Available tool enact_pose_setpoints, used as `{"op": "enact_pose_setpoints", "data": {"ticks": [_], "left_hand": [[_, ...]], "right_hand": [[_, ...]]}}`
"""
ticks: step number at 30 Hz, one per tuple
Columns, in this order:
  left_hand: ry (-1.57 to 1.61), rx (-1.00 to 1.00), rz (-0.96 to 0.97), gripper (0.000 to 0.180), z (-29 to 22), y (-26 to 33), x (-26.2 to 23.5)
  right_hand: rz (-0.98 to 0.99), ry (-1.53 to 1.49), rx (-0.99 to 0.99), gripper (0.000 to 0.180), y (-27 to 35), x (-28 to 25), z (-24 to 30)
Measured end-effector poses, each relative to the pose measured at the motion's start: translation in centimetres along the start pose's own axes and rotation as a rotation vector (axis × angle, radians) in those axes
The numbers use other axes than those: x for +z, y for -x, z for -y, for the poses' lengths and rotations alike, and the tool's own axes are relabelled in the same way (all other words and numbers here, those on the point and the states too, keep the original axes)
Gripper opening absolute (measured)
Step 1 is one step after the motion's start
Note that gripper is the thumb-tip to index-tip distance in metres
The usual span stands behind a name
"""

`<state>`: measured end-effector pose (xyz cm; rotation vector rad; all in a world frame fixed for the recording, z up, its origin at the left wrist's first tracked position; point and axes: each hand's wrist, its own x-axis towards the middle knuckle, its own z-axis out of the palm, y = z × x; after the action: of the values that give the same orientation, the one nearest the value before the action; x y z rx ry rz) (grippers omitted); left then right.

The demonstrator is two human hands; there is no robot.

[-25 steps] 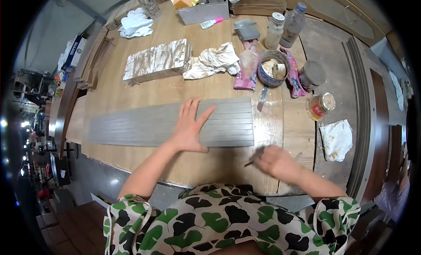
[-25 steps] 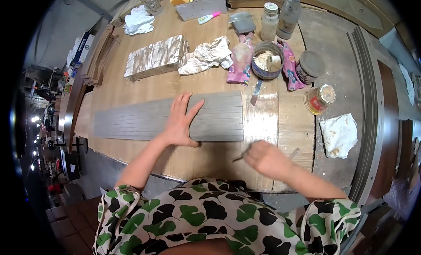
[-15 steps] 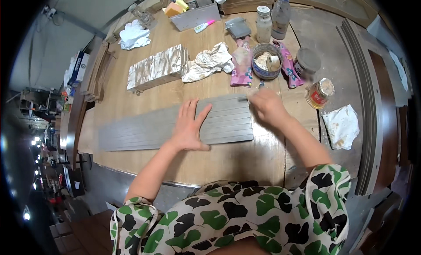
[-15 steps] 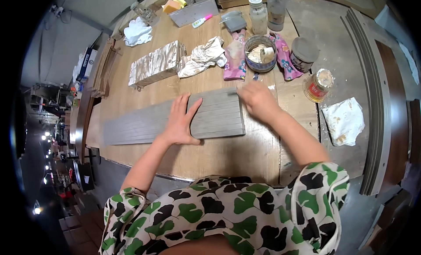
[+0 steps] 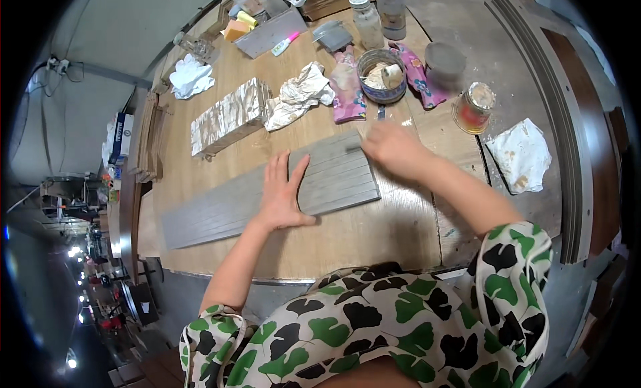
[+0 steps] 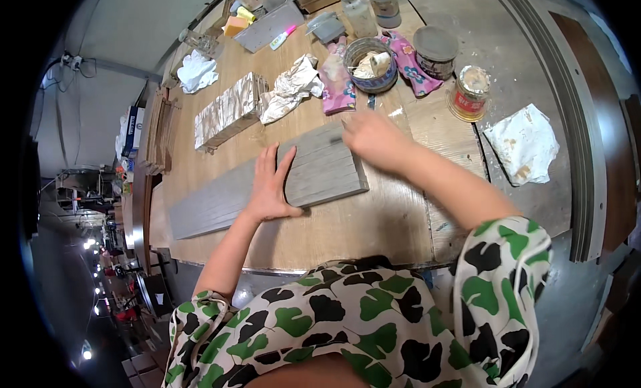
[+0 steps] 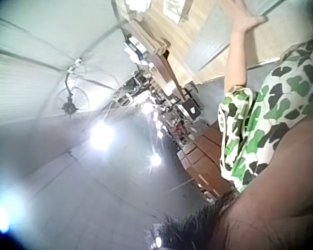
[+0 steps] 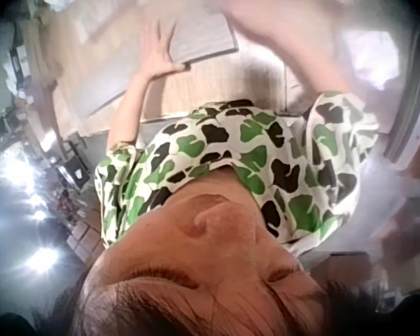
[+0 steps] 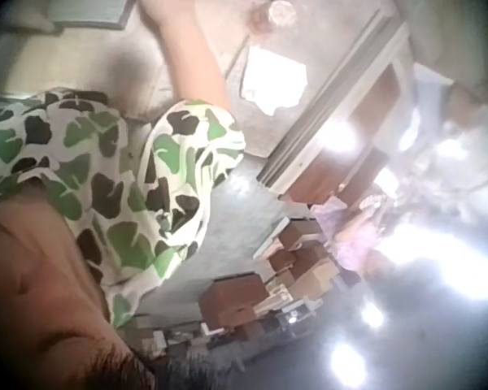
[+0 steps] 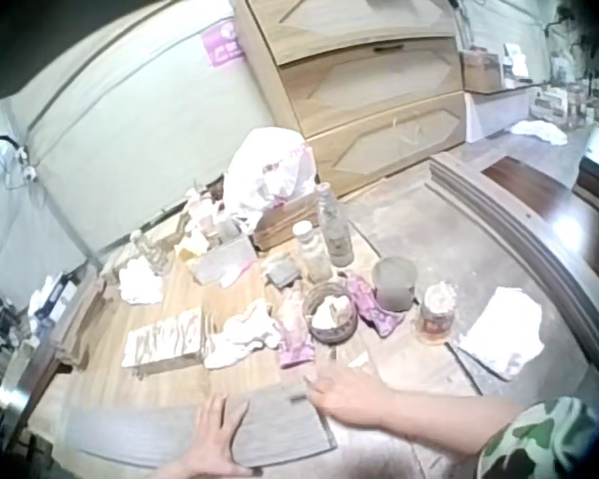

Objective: The person applies glue from a small bottle to the edge of a grooved grey furniture part, cleans the surface with a small blade tool, and handles the furniture piece by hand on a workbench.

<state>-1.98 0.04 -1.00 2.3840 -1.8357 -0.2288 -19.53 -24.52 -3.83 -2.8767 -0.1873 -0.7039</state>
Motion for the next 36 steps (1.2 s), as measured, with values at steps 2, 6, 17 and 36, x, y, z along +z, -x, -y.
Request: {"op": "enact_pose_setpoints", "data": {"ticks": [2, 6, 17, 36], "left_hand": [[0.015, 0.009, -0.009, 0.121, 0.0, 0.2, -0.2], [0.009, 0.007, -0.008, 0.122, 0.0, 0.1, 0.5], [-0.001, 0.016, 0.003, 0.124, -0.1, 0.1, 0.3], [0.022, -0.01, -0.031, 0.12, 0.7, 1.3, 1.0]], "right_hand": [[0.048, -0.05, -0.024, 0.009, 3.8, -1.8, 4.0], [0.111, -0.454, 0.085, 0.005, 9.6, -2.3, 7.3], [-0.279, -0.404, 0.26, 0.016, 5.5, 3.6, 2.4], [0.329, -0.189, 0.418, 0.016, 9.3, -3.6, 9.9]]}}
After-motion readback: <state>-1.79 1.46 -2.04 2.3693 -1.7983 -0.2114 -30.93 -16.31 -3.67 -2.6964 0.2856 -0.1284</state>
